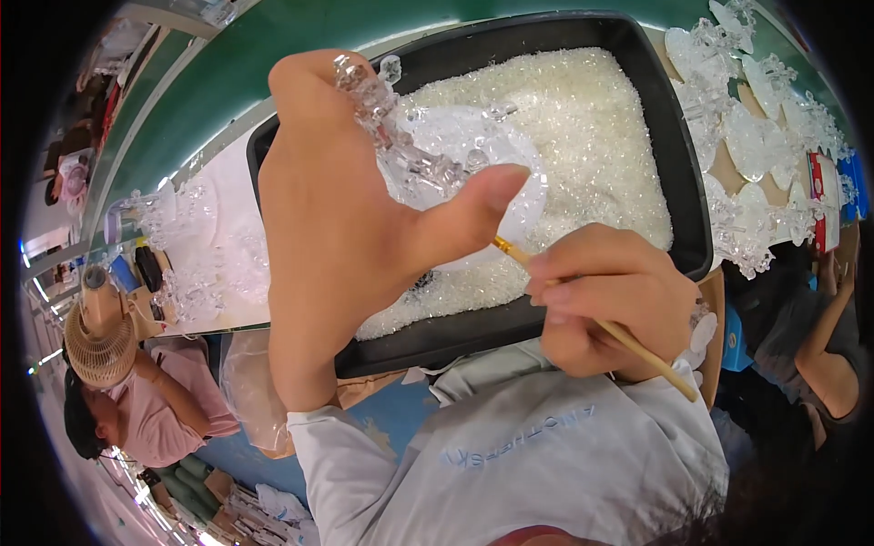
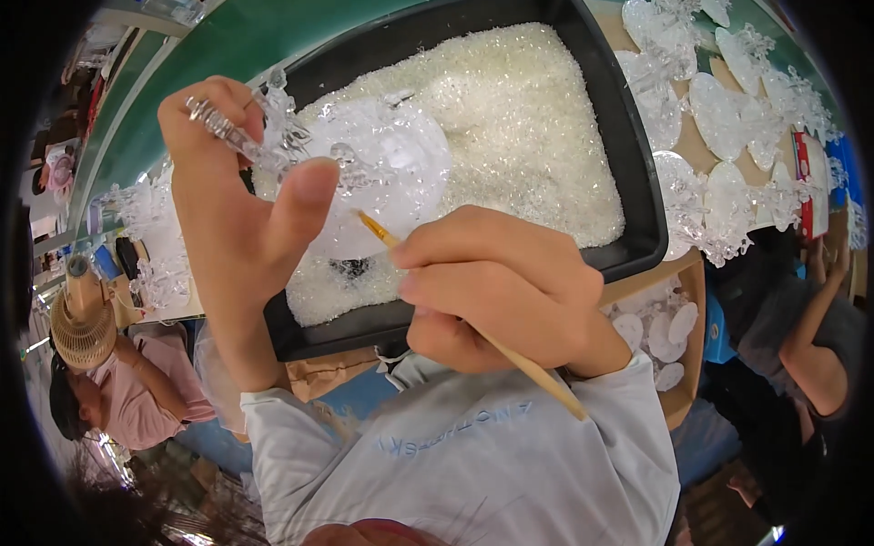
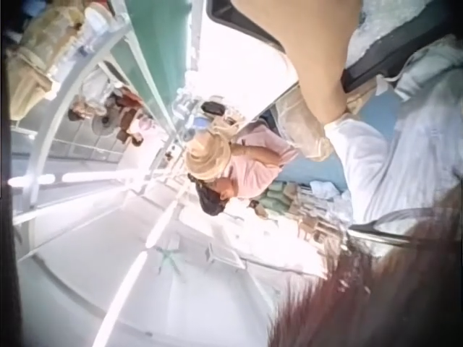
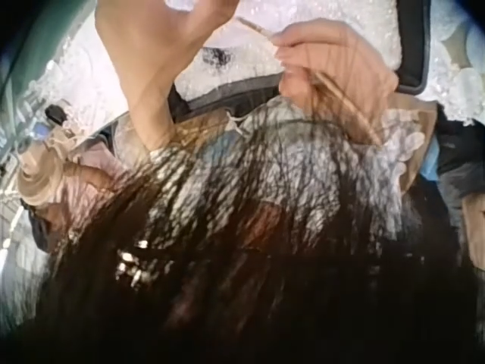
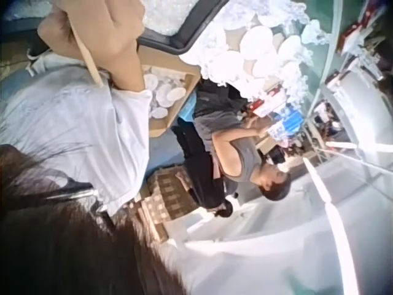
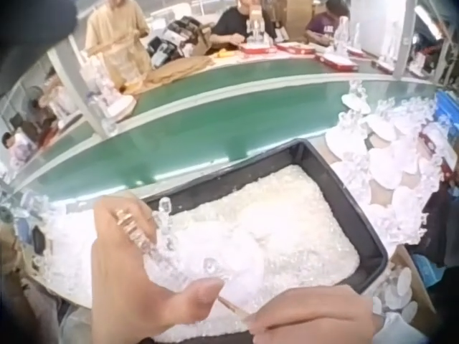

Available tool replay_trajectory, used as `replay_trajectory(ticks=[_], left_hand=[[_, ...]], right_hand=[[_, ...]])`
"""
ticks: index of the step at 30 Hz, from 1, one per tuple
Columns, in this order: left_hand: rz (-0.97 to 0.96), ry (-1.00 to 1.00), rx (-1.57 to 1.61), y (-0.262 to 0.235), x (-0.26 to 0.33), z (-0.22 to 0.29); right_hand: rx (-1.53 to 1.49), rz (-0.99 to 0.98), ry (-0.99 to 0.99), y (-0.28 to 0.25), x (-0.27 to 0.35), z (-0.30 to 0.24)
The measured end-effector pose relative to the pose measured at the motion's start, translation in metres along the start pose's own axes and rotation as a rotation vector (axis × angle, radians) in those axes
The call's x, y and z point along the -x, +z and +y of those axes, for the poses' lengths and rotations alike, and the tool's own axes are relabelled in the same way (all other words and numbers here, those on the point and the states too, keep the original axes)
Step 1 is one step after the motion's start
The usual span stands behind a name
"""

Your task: Applying granules and brushing clear plastic light fixture components on an assembly line.

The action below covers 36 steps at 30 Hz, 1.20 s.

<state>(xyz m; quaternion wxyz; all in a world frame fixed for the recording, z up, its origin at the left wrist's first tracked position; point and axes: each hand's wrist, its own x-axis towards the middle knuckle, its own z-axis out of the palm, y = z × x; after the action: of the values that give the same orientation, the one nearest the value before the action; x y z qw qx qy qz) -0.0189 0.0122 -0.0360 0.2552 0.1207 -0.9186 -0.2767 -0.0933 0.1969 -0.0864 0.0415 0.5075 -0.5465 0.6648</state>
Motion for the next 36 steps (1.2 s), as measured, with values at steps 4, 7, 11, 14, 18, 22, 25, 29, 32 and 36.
replay_trajectory(ticks=[4,7,11,14,18,22,25,29,32,36], left_hand=[[-0.001,0.083,-0.081,-0.001,0.002,-0.001],[0.020,0.028,0.060,0.002,0.003,0.001],[0.021,0.148,-0.008,-0.001,0.002,-0.008],[0.070,0.217,0.100,0.006,0.001,-0.014],[0.165,0.266,0.312,0.011,0.001,-0.020],[0.419,0.321,0.572,0.020,-0.004,-0.012],[0.237,0.463,0.399,0.001,-0.004,-0.021],[0.241,0.631,0.362,-0.006,-0.003,-0.031],[0.221,0.654,0.294,-0.007,0.003,-0.017],[0.220,0.631,0.258,0.002,0.012,-0.008]], right_hand=[[0.010,-0.037,-0.061,0.001,0.000,0.001],[0.055,-0.007,-0.107,0.003,0.000,0.004],[0.028,-0.061,-0.144,-0.004,0.000,0.000],[0.020,-0.010,-0.160,-0.011,0.004,-0.002],[-0.024,0.092,-0.178,-0.016,0.006,-0.001],[0.008,0.071,-0.155,-0.014,0.003,0.002],[-0.084,0.139,-0.278,-0.014,0.005,0.006],[-0.112,0.130,-0.254,-0.014,0.005,0.007],[-0.148,0.166,-0.260,-0.011,0.001,0.006],[-0.062,0.049,-0.198,-0.014,0.006,0.006]])
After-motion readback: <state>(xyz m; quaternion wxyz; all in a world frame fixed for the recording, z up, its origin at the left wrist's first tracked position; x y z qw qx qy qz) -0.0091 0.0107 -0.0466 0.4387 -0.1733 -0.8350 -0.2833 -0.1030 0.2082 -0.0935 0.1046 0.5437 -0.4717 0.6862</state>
